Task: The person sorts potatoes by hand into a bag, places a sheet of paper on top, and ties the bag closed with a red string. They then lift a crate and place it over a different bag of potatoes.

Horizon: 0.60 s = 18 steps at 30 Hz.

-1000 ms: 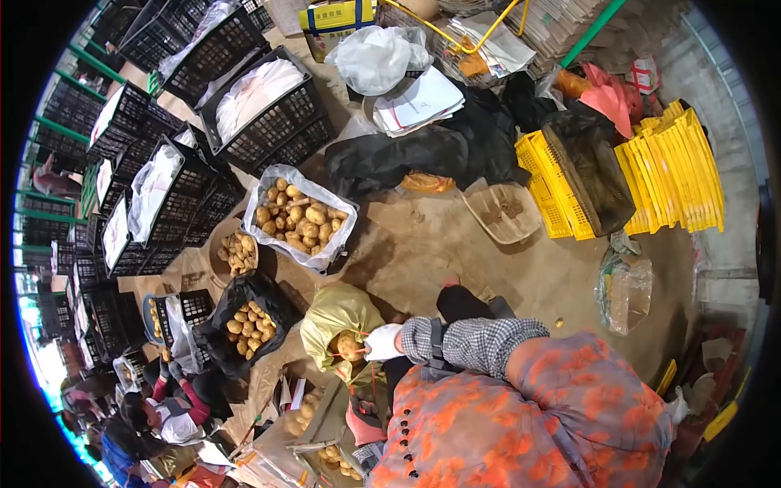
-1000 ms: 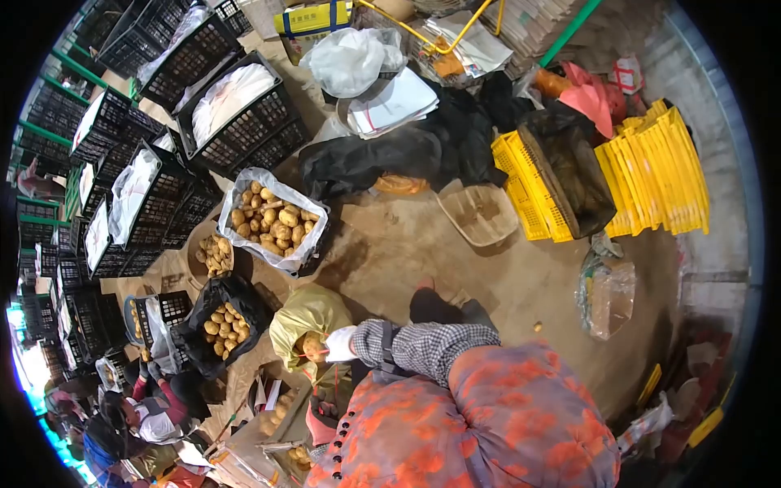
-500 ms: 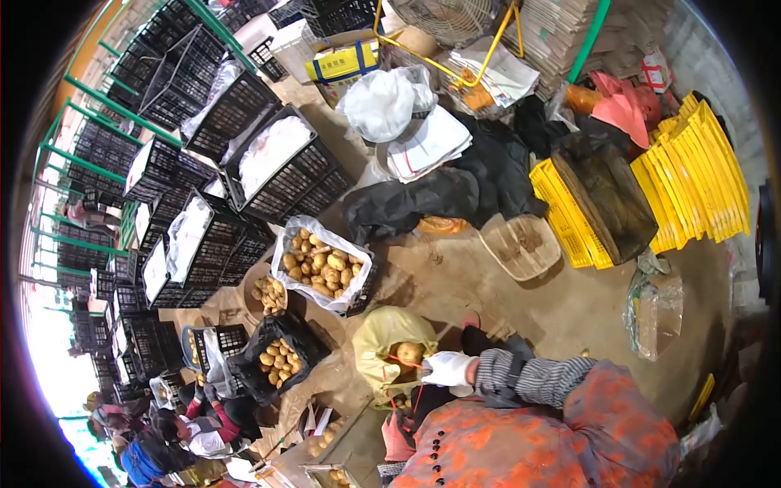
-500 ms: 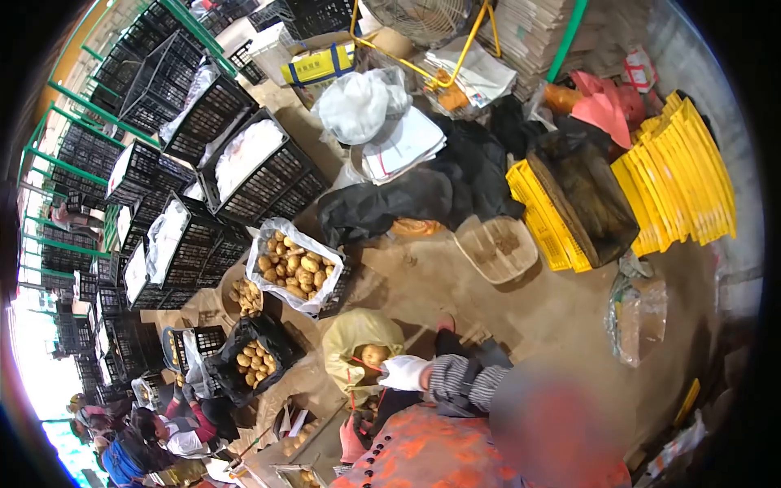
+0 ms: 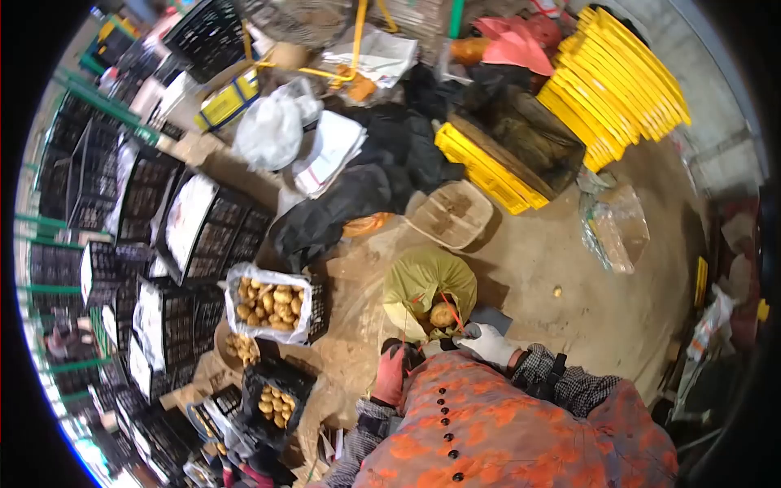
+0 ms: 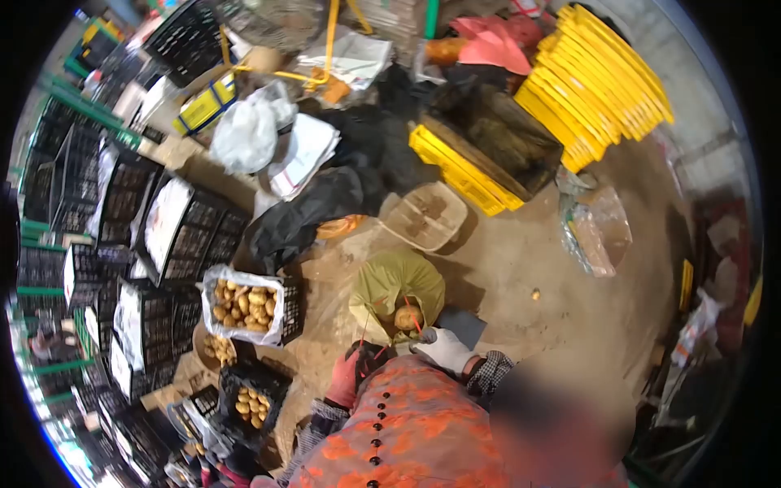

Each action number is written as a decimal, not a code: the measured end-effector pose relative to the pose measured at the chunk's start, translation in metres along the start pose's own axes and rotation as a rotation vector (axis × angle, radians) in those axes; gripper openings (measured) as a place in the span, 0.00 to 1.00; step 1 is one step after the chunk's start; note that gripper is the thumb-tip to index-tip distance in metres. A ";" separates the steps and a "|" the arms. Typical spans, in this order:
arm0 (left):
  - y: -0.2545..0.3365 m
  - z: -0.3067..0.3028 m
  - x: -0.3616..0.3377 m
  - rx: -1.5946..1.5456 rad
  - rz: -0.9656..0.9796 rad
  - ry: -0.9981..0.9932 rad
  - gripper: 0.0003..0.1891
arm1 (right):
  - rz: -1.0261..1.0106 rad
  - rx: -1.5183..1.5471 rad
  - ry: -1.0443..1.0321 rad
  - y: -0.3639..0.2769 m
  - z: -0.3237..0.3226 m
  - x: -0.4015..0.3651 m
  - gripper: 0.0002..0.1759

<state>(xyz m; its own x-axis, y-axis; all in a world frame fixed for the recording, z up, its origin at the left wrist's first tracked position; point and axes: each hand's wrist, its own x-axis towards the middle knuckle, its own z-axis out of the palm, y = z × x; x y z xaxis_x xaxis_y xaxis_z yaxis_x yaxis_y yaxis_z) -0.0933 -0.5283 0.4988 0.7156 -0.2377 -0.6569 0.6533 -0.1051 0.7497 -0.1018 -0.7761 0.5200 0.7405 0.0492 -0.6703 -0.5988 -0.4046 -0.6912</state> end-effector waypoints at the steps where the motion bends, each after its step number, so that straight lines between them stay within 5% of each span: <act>1: -0.030 -0.008 0.025 0.183 0.101 -0.062 0.10 | 0.002 0.098 0.068 0.017 0.000 0.002 0.17; 2: 0.026 0.010 0.023 -0.141 -0.130 -0.095 0.10 | 0.025 0.129 0.100 0.016 -0.004 -0.002 0.17; 9: 0.056 0.011 0.092 0.034 -0.141 -0.190 0.11 | 0.234 0.398 0.239 0.002 -0.020 0.017 0.22; 11: 0.058 -0.003 0.102 0.051 -0.168 -0.155 0.15 | 0.116 0.148 0.250 -0.001 -0.011 0.035 0.24; 13: 0.067 -0.022 0.114 -0.057 -0.205 -0.127 0.16 | 0.147 0.213 0.229 -0.015 -0.009 0.050 0.25; 14: 0.069 -0.031 0.119 0.144 -0.059 -0.156 0.12 | 0.148 0.206 0.188 -0.021 -0.012 0.056 0.25; 15: 0.072 -0.038 0.126 -0.132 -0.195 -0.128 0.07 | 0.151 0.198 0.142 -0.027 -0.014 0.060 0.24; 18: 0.063 -0.050 0.145 -0.008 0.038 -0.231 0.06 | 0.242 0.249 0.112 -0.049 -0.030 0.072 0.24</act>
<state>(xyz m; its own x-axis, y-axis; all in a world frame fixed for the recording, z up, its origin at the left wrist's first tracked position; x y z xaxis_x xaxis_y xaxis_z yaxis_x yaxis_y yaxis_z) 0.0643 -0.5207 0.4471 0.6647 -0.4558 -0.5920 0.6299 -0.0843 0.7721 -0.0096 -0.7796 0.5135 0.5890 -0.1263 -0.7982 -0.8064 -0.1569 -0.5702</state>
